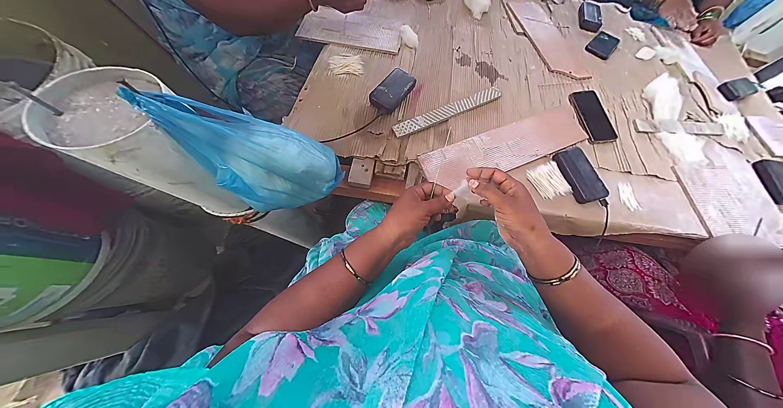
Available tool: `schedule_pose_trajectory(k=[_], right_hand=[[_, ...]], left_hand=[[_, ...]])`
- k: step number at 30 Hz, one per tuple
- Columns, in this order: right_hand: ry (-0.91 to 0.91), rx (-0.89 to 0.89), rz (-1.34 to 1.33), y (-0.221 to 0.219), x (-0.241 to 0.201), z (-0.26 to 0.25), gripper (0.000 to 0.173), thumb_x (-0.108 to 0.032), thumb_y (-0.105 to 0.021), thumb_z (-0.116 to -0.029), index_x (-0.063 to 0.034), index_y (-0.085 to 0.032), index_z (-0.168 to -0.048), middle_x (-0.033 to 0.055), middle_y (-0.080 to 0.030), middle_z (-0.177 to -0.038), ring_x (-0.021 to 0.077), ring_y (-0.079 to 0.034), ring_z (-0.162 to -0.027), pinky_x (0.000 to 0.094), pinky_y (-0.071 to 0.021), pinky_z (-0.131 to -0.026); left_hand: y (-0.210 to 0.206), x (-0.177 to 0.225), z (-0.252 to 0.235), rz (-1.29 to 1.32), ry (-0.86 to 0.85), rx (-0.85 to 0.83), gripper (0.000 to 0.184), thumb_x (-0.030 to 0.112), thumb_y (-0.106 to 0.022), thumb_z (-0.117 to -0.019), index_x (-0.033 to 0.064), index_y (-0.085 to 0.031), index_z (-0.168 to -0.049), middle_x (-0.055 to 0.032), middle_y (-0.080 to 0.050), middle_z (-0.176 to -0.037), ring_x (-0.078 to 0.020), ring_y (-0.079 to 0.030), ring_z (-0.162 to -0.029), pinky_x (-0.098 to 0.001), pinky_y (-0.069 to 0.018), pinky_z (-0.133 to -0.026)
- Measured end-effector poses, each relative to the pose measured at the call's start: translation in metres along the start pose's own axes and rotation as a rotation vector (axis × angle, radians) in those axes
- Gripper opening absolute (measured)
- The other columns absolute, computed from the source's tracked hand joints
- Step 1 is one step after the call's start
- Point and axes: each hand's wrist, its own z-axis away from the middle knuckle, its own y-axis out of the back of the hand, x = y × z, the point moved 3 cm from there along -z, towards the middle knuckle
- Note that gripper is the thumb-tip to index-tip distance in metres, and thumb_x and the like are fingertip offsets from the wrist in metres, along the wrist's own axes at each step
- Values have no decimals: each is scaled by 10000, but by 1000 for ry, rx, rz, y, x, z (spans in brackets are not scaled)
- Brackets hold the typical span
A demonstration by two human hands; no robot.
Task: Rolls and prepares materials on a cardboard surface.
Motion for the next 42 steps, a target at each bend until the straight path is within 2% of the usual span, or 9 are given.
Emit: schedule_pose_trajectory(k=[3,9,20,23,27,29,31,34,42], right_hand=[[-1,-75,-26,-1,3,-4,274,-50,-610,-1004,-82,-634,-1275,14,-711,-1081,53,-647,-906,218,-517,-790],[63,46,-35,3,10,-11,188,48,-661,-932,-82,-690,-1065,-34,-670,-850,18,-614,-751,184,-521,-736],[28,96,46,11,27,-37,226,17,-624,-969,-93,-644,-1166,-14,-622,-867,34,-550,-724,194,-462,-686],[3,87,87,8,38,-58,234,9,-651,-958,-69,-635,-1178,16,-641,-903,64,-573,-753,235,-484,-704],[5,98,302,1,54,-81,250,-54,-676,-967,-71,-639,-1214,72,-696,-967,148,-621,-784,343,-504,-714],[31,108,443,0,59,-89,252,-88,-670,-979,-76,-653,-1230,87,-728,-1003,217,-673,-864,460,-524,-787],[73,120,552,0,63,-96,259,-108,-651,-986,-66,-663,-1241,107,-747,-1027,315,-677,-986,629,-440,-901],[115,178,670,3,69,-103,246,-126,-630,-991,-84,-684,-1227,90,-756,-1016,360,-654,-1039,679,-371,-929],[197,206,775,11,77,-99,265,-174,-629,-1005,-96,-657,-1257,93,-733,-1022,383,-613,-1034,660,-379,-868]], left_hand=[[2,-2,-1,-14,-18,-12,96,62,-621,-1018,52,-678,-941,4,-647,-772,-21,-518,-594,-148,-421,-543],[6,-2,-3,-22,-10,46,60,28,-656,-985,49,-690,-940,12,-625,-750,-19,-495,-580,-148,-408,-535],[11,-11,-29,-54,23,198,28,63,-662,-994,57,-681,-974,1,-627,-773,-28,-477,-559,-162,-393,-512],[19,-17,-48,-135,27,248,68,61,-697,-971,49,-672,-1033,-8,-615,-748,-39,-478,-562,-175,-389,-524],[33,-26,-73,-275,77,291,242,89,-699,-975,11,-634,-1195,-81,-661,-937,-125,-593,-763,-304,-513,-711],[33,-22,-71,-409,110,273,305,206,-614,-1050,25,-589,-1294,-139,-658,-1085,-205,-609,-891,-400,-510,-801],[41,-27,-79,-559,103,245,371,265,-439,-1122,-20,-565,-1323,-228,-623,-1202,-324,-623,-1048,-506,-502,-926],[44,-25,-79,-801,42,215,381,180,-365,-1132,-62,-613,-1292,-297,-580,-1291,-416,-585,-1187,-556,-461,-1029],[35,-21,-73,-831,-5,175,184,96,-604,-1033,-1,-667,-1176,-176,-688,-1105,-281,-672,-1013,-468,-536,-947]])
